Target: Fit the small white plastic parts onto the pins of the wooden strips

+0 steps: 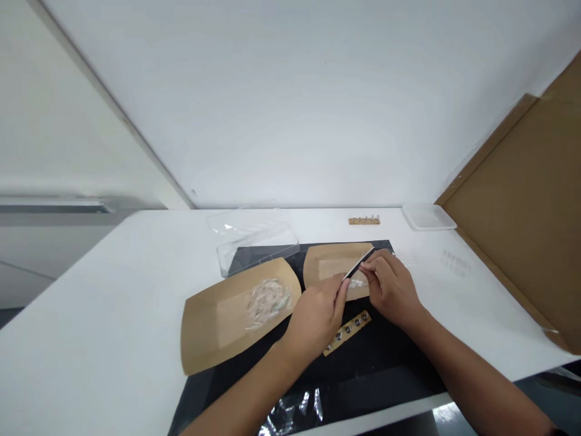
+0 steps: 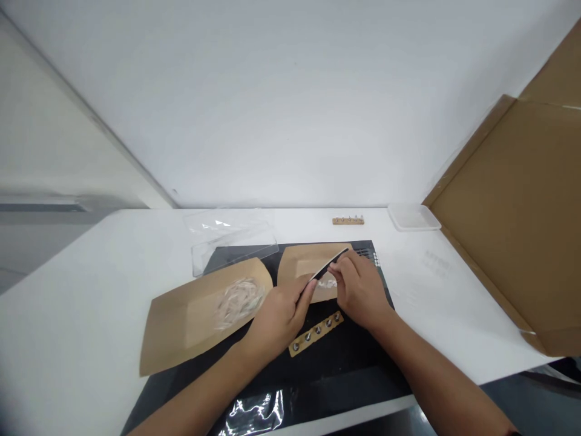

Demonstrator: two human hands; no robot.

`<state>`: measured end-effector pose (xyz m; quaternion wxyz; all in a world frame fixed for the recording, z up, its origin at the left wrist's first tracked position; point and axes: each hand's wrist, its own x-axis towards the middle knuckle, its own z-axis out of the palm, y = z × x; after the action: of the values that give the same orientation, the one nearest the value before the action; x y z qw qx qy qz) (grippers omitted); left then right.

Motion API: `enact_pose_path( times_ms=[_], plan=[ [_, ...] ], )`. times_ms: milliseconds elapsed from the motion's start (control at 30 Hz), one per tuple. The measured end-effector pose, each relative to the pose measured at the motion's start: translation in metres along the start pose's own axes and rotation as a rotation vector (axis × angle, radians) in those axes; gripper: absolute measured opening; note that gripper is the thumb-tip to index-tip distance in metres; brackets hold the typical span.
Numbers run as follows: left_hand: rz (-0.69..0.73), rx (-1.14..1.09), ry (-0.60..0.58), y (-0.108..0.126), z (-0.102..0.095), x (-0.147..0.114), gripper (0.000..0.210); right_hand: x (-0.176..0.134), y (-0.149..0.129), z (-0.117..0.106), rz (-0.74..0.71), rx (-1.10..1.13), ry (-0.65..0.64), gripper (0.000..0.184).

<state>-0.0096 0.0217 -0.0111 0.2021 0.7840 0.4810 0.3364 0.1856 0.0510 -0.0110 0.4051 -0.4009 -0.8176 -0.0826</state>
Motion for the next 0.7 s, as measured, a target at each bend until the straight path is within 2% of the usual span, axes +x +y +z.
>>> enact_pose_path(
  times_ms=[133,267,500,633,700],
  plan=[
    [0.076,0.163,0.073,0.000,0.003,-0.004,0.037,0.001,-0.005,-0.002,0.025,-0.157,0.036,0.016],
    [0.103,0.253,0.133,0.002,0.004,-0.007,0.036,0.004,-0.007,0.000,0.040,-0.215,0.044,0.015],
    [0.048,0.338,0.093,0.004,0.000,-0.007,0.036,0.003,-0.007,0.011,-0.044,-0.196,-0.006,0.020],
    [0.045,0.314,0.104,0.004,-0.001,-0.006,0.036,0.007,-0.009,0.011,0.017,-0.176,0.063,0.017],
    [0.029,0.305,0.109,0.004,-0.001,-0.006,0.036,0.008,-0.011,0.011,0.007,-0.150,0.050,0.018]
  ],
)
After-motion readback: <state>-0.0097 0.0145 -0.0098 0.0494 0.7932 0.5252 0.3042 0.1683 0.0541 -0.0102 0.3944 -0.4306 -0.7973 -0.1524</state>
